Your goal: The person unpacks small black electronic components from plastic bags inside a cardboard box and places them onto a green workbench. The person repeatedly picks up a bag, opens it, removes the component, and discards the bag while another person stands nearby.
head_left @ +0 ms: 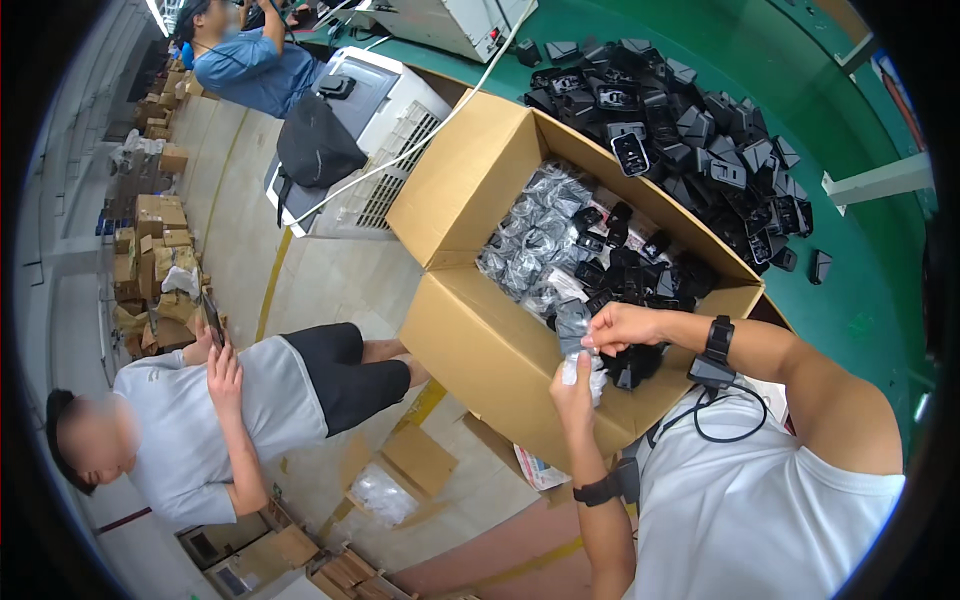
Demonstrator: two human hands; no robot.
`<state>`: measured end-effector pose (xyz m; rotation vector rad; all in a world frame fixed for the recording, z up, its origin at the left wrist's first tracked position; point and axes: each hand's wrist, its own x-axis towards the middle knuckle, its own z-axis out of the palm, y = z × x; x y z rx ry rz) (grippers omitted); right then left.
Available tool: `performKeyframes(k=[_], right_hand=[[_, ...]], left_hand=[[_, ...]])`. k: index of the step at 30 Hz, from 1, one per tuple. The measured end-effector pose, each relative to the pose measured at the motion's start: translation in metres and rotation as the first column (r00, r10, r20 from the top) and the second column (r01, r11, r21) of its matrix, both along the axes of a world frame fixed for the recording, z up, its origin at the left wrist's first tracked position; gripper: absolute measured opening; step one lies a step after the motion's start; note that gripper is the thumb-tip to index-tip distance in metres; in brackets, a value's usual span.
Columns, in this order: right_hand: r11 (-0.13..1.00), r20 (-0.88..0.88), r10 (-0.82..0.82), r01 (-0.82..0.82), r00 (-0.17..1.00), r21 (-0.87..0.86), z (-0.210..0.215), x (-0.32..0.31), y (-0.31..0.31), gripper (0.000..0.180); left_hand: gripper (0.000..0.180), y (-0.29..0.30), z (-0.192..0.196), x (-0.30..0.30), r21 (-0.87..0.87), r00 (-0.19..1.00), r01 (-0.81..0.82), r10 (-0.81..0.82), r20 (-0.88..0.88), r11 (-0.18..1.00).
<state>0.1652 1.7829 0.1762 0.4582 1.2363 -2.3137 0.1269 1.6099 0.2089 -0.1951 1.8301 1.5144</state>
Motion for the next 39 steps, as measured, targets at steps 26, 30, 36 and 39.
performKeyframes(k=[26,30,36,39], right_hand=[[0.097,0.318,-0.102,-0.309,0.943,0.946,-0.155,-0.106,0.034,0.031],[0.102,0.306,-0.036,-0.301,0.951,0.948,-0.163,-0.106,0.032,0.023],[0.134,0.262,0.073,-0.269,0.962,0.954,-0.158,-0.125,0.03,0.05],[0.158,0.182,0.065,-0.19,0.981,0.969,-0.177,-0.122,0.02,0.032]], left_hand=[[0.017,-0.033,0.011,0.054,-0.063,0.968,-0.002,-0.014,-0.251,0.998],[0.044,-0.015,0.031,0.043,0.021,0.963,0.092,-0.083,-0.257,0.996],[0.011,-0.023,0.0,0.043,0.095,0.94,0.177,-0.139,-0.311,0.98],[0.007,-0.037,-0.01,0.058,0.007,0.964,0.138,-0.132,-0.23,0.99]])
